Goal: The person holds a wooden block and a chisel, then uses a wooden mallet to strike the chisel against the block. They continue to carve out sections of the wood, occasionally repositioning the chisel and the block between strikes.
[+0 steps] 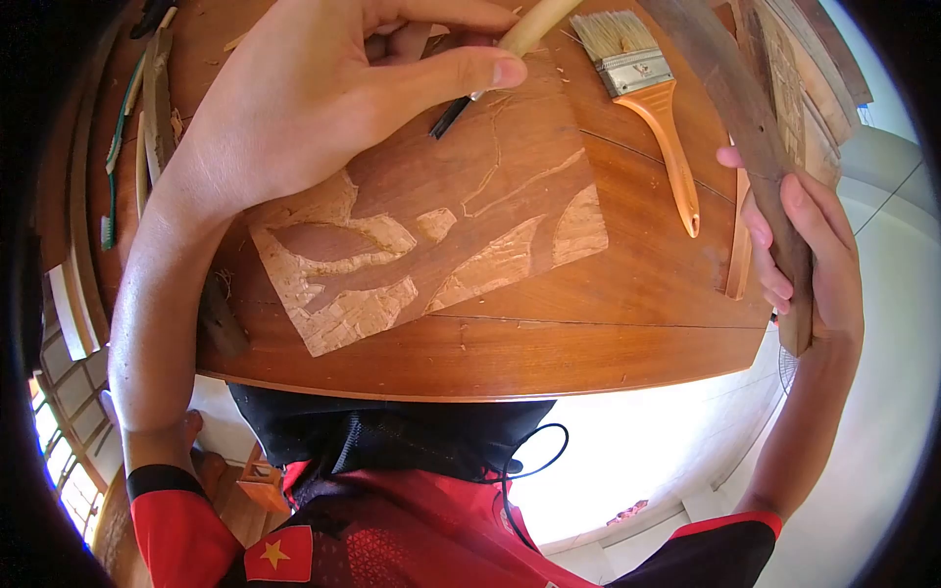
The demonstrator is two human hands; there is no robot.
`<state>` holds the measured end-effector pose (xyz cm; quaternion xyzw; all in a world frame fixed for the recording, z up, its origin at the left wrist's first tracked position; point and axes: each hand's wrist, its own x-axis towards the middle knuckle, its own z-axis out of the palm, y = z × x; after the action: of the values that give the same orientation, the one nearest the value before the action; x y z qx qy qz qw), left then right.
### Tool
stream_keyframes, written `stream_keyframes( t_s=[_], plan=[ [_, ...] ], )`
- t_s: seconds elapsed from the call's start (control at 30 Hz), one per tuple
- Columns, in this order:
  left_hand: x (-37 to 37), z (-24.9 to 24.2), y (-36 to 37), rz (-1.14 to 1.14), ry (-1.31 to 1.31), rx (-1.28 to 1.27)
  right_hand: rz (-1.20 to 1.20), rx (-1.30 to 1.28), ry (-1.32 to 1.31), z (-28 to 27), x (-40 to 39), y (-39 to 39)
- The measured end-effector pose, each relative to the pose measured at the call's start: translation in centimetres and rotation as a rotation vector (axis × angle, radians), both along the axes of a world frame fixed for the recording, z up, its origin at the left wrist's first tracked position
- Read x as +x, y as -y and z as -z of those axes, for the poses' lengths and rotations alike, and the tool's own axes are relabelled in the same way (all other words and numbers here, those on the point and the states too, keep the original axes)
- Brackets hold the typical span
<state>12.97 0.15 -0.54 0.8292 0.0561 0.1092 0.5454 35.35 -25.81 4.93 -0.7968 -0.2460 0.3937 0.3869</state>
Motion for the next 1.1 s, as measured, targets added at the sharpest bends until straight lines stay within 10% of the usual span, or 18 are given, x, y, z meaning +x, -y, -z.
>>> stream_keyframes(
  t_s=[0.13, 0.33, 0.5, 0.63, 1.1],
  plan=[
    [1.3, -2.7, 1.2, -0.117, -0.258, 0.010, -0.026, -0.023, 0.001, -0.7, 0.9, 0.1],
    [-0.2, 1.7, 1.1, -0.105, 0.227, 0.072, -0.056, -0.083, 0.106, -1.7, 2.5, -0.4],
    [0.4, -2.0, 0.0, -0.036, -0.146, -0.018, -0.106, -0.092, 0.144, -2.2, 3.0, -1.5],
    [-0.2, 1.5, 1.1, -0.086, 0.218, 0.105, -0.234, -0.165, 0.138, -2.8, 4.1, -1.4],
    [-0.6, 0.2, 2.1, -0.226, 0.099, 0.266, -0.453, -0.336, 0.260, -5.5, 7.2, -3.8]
  ],
)
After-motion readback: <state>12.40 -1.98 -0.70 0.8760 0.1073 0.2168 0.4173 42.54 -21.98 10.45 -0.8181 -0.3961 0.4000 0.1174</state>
